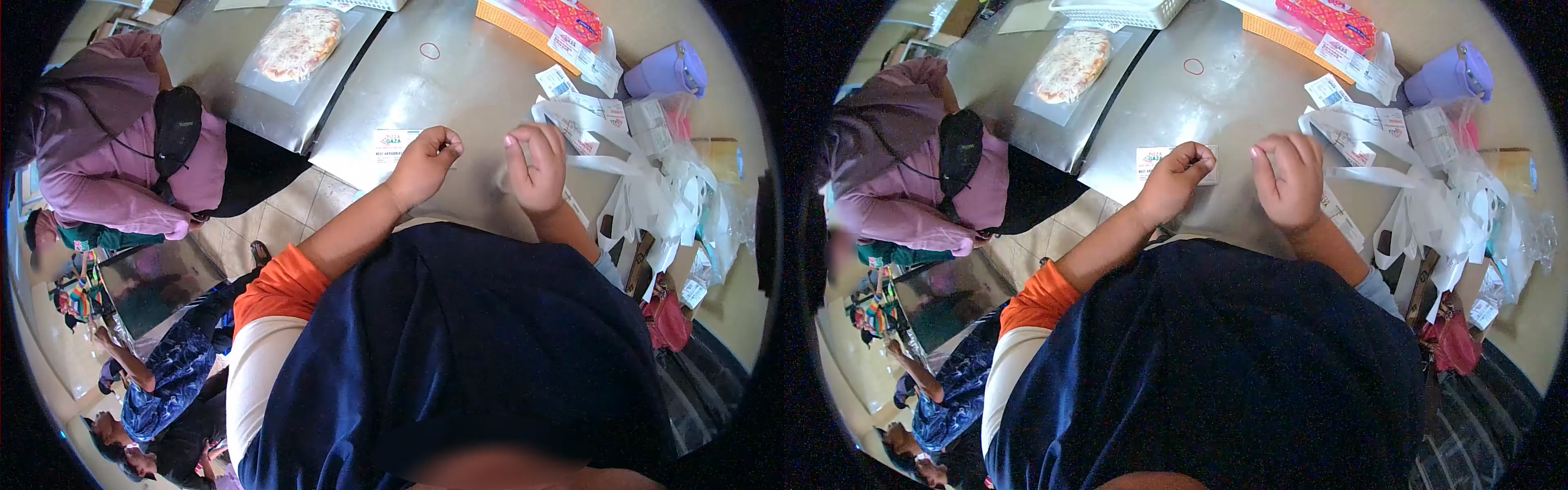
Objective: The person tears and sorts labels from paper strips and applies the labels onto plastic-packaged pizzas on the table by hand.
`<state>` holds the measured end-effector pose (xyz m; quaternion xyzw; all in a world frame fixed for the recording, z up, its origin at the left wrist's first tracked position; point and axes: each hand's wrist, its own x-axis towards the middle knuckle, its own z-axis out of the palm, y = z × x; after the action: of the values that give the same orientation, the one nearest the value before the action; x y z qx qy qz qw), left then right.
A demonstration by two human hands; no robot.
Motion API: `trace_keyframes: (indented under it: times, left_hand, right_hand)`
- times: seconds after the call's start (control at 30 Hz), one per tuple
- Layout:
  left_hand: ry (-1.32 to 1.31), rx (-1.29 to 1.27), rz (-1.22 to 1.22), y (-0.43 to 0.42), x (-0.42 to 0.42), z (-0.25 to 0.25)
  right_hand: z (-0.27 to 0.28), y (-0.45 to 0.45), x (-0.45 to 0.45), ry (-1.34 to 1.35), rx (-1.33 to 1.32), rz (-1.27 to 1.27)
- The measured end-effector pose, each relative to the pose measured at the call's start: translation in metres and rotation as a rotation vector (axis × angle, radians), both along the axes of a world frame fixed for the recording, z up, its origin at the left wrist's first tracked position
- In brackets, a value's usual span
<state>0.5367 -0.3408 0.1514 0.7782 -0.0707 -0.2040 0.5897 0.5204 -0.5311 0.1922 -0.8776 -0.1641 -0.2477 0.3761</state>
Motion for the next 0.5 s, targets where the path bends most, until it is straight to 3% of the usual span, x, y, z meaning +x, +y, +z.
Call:
trace_keyframes:
  times: [0.03,0.13,0.37,0.5]
  left_hand:
    - [0.074,-0.020,0.033,-0.001,-0.001,-0.002]
    - [-0.532,0.293,-0.169,-0.001,-0.004,-0.005]
    - [-0.668,0.343,-0.321,-0.011,-0.018,-0.008]
    - [-0.643,0.330,-0.363,-0.017,-0.022,-0.009]
  right_hand:
    - [-0.007,-0.004,-0.007,0.070,0.025,0.002]
    - [-0.029,-0.016,-0.025,0.317,-0.174,-0.062]
    - [-0.015,-0.040,-0.057,0.684,-0.602,-0.039]
    - [-0.037,-0.048,-0.060,0.694,-0.595,-0.150]
